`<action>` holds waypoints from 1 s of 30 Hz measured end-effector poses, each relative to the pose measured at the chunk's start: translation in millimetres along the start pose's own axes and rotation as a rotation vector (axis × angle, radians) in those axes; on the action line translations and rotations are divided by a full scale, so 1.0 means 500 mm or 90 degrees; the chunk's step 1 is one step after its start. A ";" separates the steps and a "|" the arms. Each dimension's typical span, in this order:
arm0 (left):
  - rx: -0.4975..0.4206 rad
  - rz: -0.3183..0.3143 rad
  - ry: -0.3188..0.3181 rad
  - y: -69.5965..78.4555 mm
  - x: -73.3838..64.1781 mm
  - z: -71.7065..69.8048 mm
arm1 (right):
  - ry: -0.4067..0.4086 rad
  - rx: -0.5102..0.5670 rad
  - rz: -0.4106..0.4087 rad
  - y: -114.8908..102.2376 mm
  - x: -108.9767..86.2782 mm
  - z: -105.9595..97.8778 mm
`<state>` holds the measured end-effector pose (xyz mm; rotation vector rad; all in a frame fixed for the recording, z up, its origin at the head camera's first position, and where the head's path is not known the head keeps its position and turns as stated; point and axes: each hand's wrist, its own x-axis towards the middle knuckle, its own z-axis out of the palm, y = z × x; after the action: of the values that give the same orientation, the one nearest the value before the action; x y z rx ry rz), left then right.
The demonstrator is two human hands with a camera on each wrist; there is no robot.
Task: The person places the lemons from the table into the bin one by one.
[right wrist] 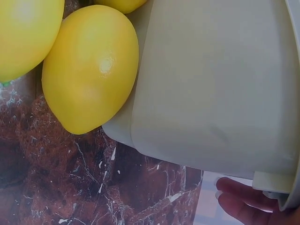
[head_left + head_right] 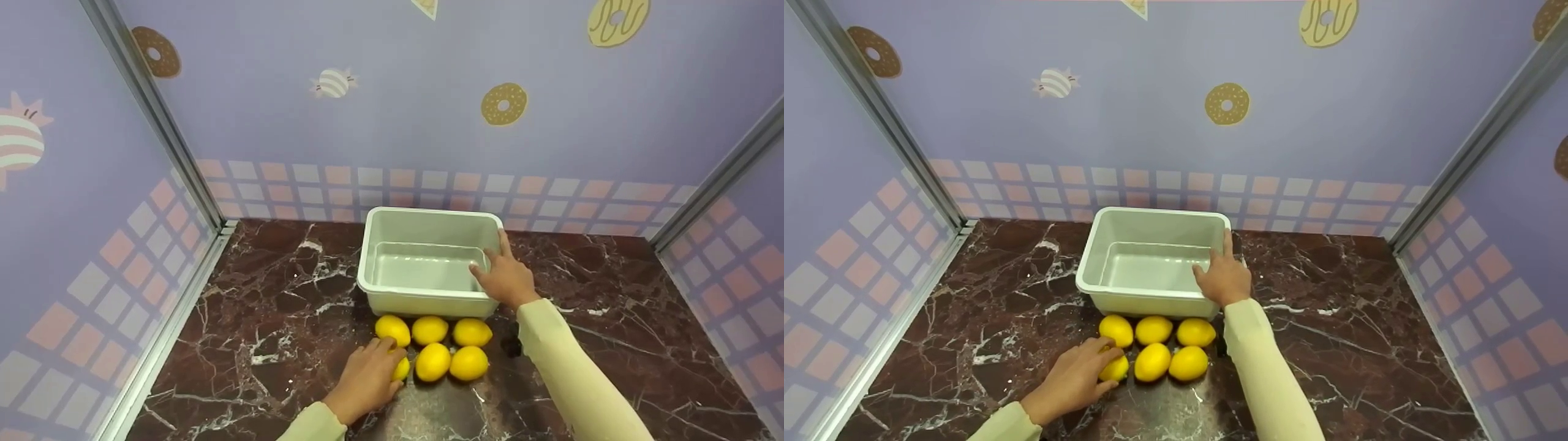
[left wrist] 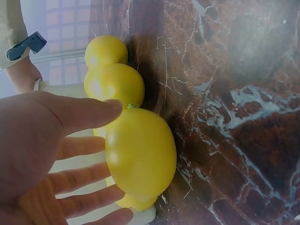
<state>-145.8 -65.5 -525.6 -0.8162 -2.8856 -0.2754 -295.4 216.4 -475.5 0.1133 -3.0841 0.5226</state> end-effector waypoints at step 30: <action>-0.017 0.009 -0.045 0.011 0.004 0.016 | 0.018 0.022 0.014 0.002 0.002 0.003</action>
<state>-145.2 -58.4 -532.1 -0.8687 -2.9466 -0.2908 -296.4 216.9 -477.5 0.0720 -3.0522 0.5745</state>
